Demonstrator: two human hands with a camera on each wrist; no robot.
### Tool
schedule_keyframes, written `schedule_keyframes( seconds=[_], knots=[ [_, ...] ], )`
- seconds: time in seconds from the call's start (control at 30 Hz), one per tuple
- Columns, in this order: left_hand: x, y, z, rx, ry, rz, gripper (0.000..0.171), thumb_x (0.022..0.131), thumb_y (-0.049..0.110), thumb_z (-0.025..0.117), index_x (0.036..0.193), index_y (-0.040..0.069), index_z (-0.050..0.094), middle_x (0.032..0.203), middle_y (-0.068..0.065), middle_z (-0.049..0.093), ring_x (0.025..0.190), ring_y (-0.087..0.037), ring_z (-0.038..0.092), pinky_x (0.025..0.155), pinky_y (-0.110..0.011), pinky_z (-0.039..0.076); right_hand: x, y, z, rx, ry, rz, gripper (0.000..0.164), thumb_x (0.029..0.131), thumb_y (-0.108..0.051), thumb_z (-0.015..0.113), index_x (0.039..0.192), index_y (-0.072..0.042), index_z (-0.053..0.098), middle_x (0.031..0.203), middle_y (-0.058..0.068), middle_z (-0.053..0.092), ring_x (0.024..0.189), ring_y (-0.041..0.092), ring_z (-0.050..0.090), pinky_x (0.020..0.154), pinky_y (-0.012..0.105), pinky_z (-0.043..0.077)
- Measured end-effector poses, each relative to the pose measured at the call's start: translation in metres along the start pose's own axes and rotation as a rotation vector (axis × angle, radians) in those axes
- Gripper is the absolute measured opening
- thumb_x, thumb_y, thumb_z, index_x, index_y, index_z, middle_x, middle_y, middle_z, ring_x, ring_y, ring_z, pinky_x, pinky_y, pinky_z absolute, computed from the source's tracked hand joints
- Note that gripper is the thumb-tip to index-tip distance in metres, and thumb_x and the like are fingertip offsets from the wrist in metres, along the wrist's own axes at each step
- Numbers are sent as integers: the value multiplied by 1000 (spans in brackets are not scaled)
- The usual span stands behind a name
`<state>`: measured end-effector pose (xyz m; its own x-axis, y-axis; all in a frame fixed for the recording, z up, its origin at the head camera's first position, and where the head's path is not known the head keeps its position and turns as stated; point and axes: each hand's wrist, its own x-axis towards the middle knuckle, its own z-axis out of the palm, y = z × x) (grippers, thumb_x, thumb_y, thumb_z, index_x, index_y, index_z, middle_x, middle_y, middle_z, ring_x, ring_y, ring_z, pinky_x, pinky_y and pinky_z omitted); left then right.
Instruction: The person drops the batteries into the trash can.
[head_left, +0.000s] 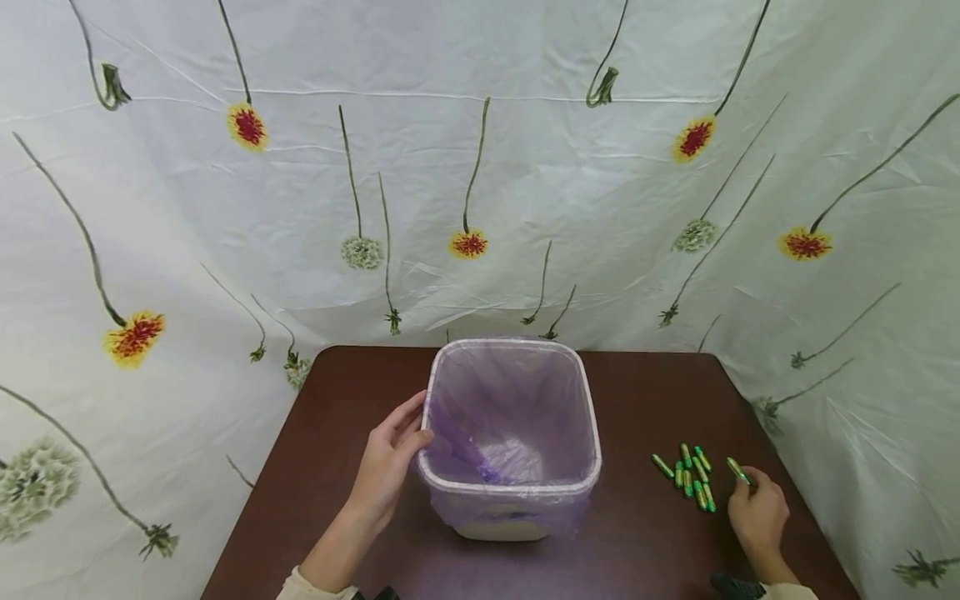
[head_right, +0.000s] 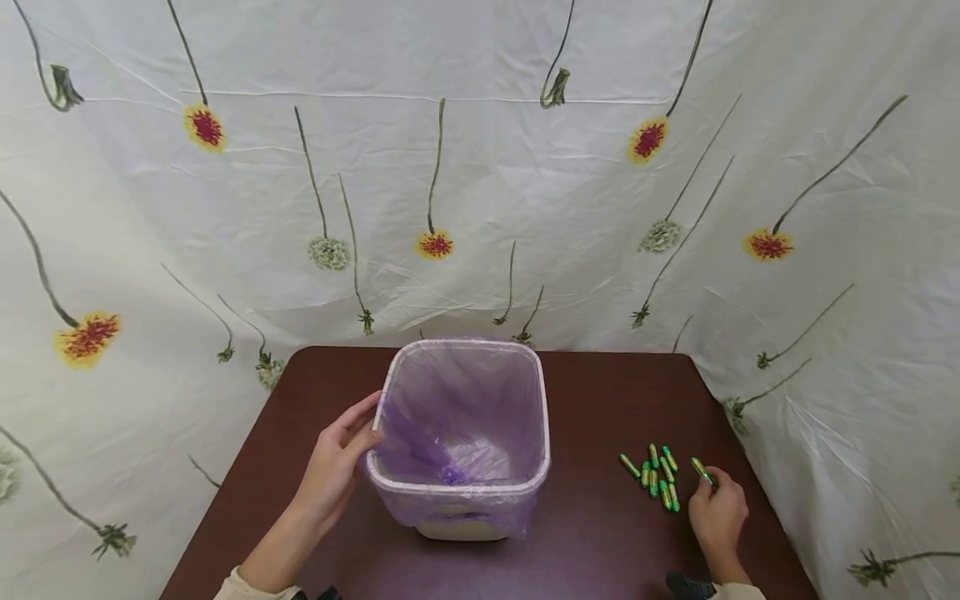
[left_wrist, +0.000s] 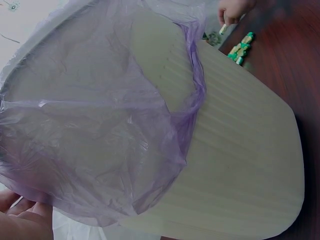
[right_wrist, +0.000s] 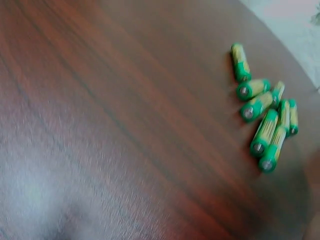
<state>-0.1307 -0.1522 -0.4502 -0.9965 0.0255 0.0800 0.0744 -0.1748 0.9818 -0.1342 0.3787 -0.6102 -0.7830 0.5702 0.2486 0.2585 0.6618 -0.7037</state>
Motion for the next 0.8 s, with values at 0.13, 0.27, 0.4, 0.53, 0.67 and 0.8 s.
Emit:
schedule_keyframes(
  seconds=[0.13,0.27,0.4,0.53,0.67,0.8],
  knots=[
    [0,0,-1,7,3,1,57,95,-10,56,151,-4,46,155,-21,44,142,-30,43,102,-21,46,1,-11,0,50,22,-62,24,103,-1,49,118,14,59,105,36,57,99,50,52,92,66,34],
    [0,0,0,7,3,-2,57,95,-10,56,152,-4,46,155,-21,44,142,-30,43,102,-21,46,2,-24,-1,78,28,-95,24,103,-2,50,119,11,61,105,32,56,97,46,54,85,61,37],
    [-1,0,0,9,4,-3,57,95,-10,56,152,-4,46,155,-21,44,143,-30,42,102,-21,46,5,-38,0,93,18,-111,24,104,-3,51,121,9,61,108,29,56,96,44,56,77,54,40],
    [0,0,0,8,4,-5,58,95,-9,56,152,-4,46,155,-21,44,143,-30,42,102,-21,46,7,-54,1,113,-9,-123,25,105,-4,51,124,8,62,113,28,57,98,42,57,75,51,42],
    [0,-1,-1,4,4,-8,58,95,-9,56,152,-4,46,155,-21,44,142,-30,43,102,-21,46,8,-69,2,144,-54,-153,26,105,-4,52,126,7,62,119,27,57,102,41,58,77,46,43],
    [0,-1,-1,1,4,-6,57,95,-9,56,151,-4,46,155,-21,44,142,-31,43,101,-21,46,10,-85,3,162,-83,-195,26,105,-5,54,127,5,63,121,24,59,99,32,59,74,28,42]
  ],
)
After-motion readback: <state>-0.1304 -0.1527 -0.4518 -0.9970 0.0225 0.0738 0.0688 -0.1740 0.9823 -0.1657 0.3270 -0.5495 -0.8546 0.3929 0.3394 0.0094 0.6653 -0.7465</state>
